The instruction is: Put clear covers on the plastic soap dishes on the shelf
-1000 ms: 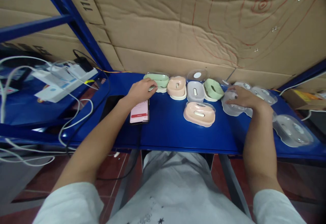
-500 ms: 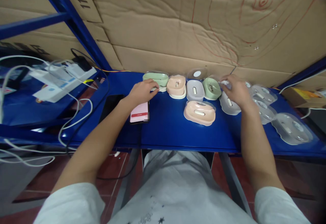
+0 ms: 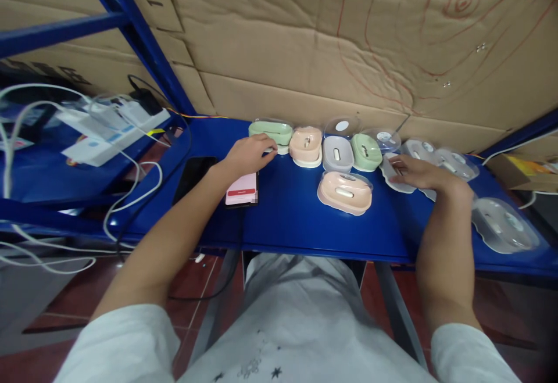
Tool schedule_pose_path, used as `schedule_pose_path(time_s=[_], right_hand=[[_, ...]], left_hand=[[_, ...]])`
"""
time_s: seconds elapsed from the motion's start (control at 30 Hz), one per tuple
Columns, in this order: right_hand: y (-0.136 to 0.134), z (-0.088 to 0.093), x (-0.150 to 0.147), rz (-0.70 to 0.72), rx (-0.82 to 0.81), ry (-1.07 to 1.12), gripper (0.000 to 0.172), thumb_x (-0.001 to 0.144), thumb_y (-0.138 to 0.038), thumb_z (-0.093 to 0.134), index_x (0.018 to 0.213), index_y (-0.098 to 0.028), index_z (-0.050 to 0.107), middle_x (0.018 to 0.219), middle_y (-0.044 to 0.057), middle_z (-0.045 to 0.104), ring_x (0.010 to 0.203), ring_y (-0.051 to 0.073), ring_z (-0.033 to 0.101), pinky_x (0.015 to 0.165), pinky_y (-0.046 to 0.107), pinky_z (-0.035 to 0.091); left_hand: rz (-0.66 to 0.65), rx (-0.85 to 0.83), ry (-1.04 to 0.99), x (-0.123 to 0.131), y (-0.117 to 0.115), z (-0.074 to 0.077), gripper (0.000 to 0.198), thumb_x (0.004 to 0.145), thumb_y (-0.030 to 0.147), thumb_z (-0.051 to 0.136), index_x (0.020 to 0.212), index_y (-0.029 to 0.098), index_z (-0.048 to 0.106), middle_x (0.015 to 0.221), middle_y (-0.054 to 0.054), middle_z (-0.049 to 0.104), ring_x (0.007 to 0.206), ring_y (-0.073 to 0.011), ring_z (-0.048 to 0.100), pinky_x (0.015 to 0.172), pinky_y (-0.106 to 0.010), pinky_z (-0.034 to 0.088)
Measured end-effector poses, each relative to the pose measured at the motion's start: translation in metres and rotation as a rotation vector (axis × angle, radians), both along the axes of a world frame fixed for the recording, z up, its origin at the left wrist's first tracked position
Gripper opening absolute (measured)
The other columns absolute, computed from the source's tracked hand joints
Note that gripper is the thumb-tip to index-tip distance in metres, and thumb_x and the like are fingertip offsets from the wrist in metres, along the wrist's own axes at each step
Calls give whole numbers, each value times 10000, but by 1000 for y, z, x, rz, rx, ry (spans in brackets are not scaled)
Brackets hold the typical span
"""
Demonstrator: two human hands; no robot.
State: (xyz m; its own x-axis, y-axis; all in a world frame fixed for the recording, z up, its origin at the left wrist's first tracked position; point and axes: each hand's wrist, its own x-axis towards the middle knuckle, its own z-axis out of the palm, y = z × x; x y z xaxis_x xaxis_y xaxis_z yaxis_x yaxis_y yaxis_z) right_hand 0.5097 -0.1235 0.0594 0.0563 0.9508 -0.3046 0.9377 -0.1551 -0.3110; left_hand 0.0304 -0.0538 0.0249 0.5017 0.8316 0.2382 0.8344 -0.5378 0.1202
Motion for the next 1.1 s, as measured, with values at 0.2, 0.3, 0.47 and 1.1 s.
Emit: schedule_pose_path(time_s=[0.2,0.3,0.47,1.1], right_hand=[[-20,25,-3,6,264,-39,486,994,-442,557,1420,-227,649,1439,163,694,1330,355,672,1104,496,542],[-31,39,-22,37,495,-46,498,1014,-562,534,1370,-252,693,1344,150,745,1231,390,711,1089,581,547],[-19,25,-71,314,700,95,440,1030,-494,547,1392,-284,679,1354,98,757,1237,346,722,1090,565,558],[12,-21,-77,516,535,115,341,988,-264,534,1167,-295,822,1184,28,823,1077,286,768,991,455,594]], left_hand=[[-10,-1,8,1,0,1,285,1046,305,525,1183,220,760,1270,-91,757,1177,-305,725,942,-402,584],[-9,5,3,1,1,0,287,1048,304,522,1182,218,761,1277,-90,756,1180,-305,725,945,-399,582],[-25,5,2,1,1,-2,291,1050,316,523,1184,218,761,1270,-90,760,1182,-295,722,957,-395,581],[-105,46,-49,2,0,-6,304,1055,317,504,1146,204,771,1218,-100,764,1143,-288,725,913,-383,580]])
